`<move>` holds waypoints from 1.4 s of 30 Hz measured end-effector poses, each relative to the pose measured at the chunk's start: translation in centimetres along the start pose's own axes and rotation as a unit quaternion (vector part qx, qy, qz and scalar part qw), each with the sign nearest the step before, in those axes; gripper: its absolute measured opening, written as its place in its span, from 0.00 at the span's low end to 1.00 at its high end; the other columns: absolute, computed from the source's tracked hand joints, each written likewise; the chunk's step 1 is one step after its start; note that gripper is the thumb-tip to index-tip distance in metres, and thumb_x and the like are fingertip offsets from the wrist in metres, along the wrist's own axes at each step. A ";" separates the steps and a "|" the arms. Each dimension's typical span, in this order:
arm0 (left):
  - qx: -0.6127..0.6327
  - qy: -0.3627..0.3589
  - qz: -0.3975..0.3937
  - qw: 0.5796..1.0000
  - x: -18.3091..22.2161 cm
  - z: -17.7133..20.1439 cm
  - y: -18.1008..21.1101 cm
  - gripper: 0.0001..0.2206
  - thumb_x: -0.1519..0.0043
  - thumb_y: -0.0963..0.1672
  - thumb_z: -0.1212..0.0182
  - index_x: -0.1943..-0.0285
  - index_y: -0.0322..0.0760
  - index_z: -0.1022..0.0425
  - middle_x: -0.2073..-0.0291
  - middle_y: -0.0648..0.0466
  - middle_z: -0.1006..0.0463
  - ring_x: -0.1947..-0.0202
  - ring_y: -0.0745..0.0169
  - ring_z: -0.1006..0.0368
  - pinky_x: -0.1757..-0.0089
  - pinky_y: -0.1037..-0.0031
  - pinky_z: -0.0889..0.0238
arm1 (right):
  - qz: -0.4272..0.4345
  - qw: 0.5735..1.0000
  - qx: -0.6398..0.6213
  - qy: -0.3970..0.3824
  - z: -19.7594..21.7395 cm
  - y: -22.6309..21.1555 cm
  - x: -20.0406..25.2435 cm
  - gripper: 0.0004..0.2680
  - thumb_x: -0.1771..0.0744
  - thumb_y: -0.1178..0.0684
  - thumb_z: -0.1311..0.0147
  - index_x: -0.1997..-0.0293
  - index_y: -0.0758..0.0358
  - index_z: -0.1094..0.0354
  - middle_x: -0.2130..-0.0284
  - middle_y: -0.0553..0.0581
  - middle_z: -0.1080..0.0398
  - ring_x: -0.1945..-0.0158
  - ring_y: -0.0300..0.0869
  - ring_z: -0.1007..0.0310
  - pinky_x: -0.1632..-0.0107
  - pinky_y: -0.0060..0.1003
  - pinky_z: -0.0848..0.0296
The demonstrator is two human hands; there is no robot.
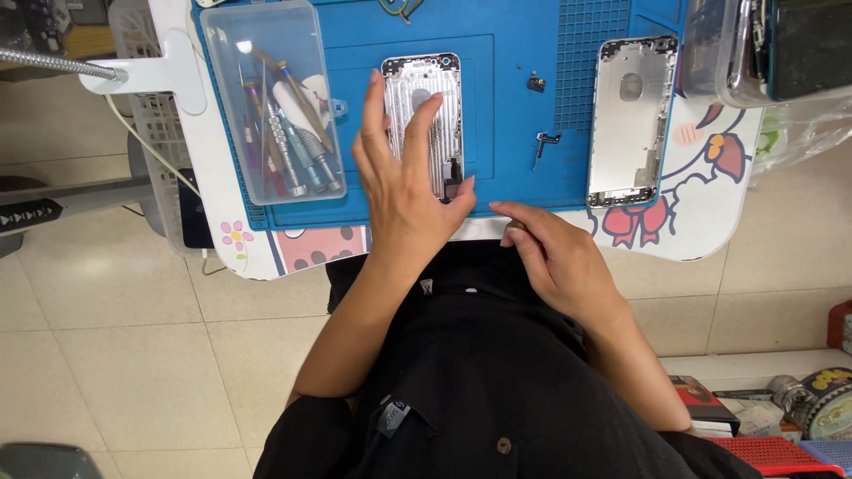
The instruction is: The person disassembles and repairs a smartphone on a technician's workbench.
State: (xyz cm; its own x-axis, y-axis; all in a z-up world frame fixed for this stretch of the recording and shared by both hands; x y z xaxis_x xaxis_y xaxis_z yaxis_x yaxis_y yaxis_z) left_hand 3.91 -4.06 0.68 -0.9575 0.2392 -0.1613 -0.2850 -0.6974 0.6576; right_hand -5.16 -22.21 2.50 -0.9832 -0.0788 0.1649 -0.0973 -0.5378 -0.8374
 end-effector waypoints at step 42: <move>0.644 -0.129 0.149 0.739 3.0 -0.2 -2.8 0.26 0.28 0.38 0.45 0.21 0.24 0.48 0.32 0.41 0.32 0.32 0.59 0.31 0.33 0.68 0.37 | 0.024 0.966 -0.237 0.105 -2.6 2.5 0.7 0.17 0.28 0.65 0.50 0.29 0.65 0.46 0.52 0.54 0.36 0.55 0.33 0.37 0.49 0.27 0.34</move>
State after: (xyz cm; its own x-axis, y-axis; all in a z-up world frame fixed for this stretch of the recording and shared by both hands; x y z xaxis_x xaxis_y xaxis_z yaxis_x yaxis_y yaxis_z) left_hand 1.79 -1.50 -1.79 -0.8815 0.4412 0.1683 0.3751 0.4376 0.8172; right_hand -6.51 -21.44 -0.83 -0.9931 0.1045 0.0529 -0.0623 -0.0894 -0.9940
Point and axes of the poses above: each hand's wrist, its own x-axis away from the middle knuckle, its own z-axis out of the back of the hand, y = z × x, the point moved 1 cm from there along -x, towards the middle knuckle
